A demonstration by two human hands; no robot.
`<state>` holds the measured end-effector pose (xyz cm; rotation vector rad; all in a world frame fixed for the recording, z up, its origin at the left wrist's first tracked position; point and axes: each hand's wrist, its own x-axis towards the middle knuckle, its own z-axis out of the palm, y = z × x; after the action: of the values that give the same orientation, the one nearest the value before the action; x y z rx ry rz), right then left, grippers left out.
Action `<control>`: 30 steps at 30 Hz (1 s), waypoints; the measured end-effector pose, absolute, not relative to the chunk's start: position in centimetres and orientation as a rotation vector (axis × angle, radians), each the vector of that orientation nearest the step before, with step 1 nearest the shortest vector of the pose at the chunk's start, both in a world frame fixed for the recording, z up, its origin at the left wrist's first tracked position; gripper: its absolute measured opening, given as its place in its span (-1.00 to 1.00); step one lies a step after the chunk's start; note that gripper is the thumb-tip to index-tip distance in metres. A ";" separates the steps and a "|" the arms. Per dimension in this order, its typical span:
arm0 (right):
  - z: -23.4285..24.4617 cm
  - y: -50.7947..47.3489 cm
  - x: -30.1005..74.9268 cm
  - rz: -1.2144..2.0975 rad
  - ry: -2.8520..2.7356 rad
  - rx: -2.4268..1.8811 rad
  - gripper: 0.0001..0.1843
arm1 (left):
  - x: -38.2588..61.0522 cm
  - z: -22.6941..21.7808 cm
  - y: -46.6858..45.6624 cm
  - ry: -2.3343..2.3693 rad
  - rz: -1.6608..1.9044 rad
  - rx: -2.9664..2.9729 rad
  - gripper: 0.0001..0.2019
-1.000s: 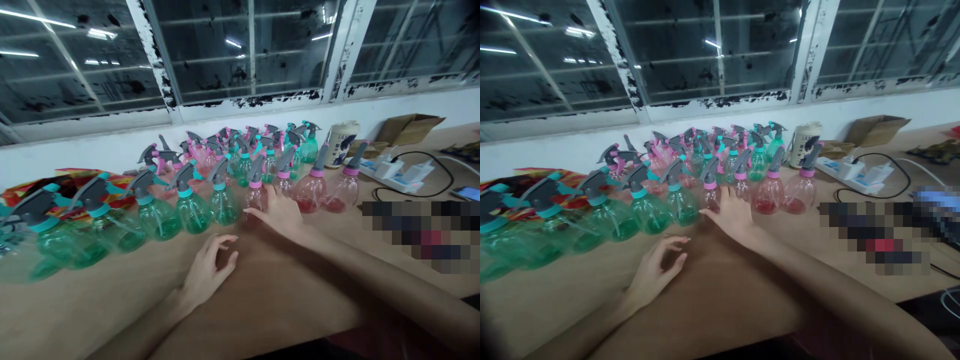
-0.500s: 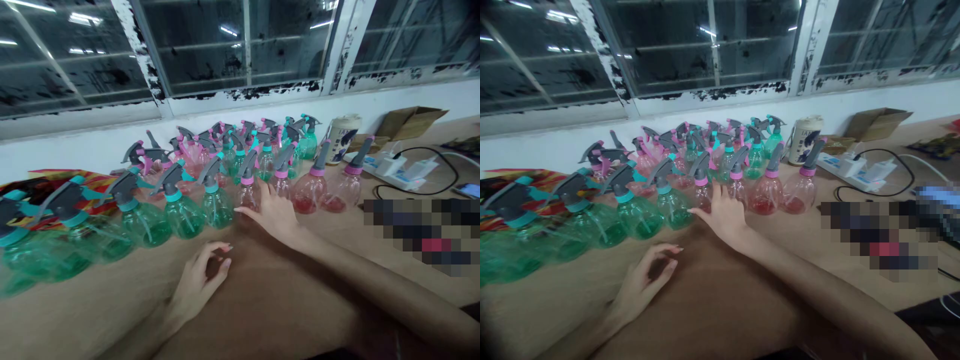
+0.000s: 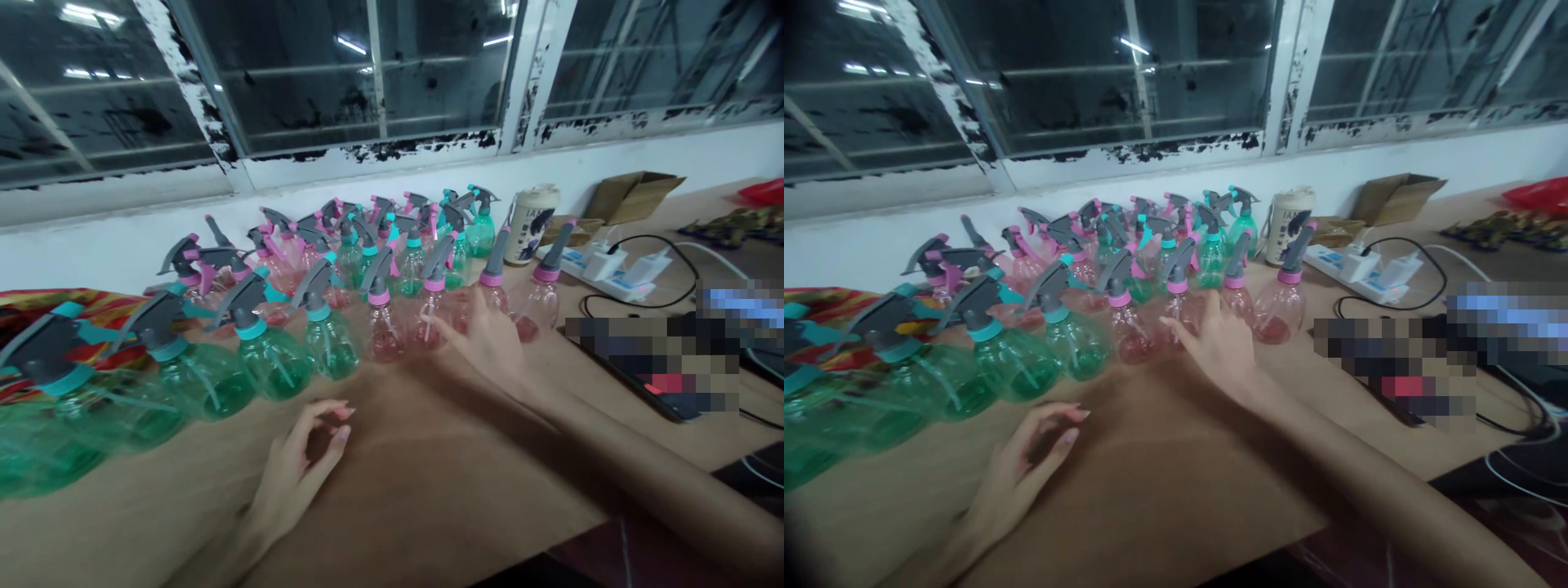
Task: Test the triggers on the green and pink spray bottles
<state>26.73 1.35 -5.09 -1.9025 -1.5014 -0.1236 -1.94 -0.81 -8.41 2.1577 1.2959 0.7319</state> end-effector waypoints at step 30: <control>-5.1 -6.4 25.4 -0.163 -1.685 -1.983 -0.01 | -0.5 -7.1 -1.3 1.142 0.843 2.286 -0.84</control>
<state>25.40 -6.36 -5.13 -1.9828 -1.6854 -0.1635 -0.49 -1.29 -7.07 2.2864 1.1419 0.8428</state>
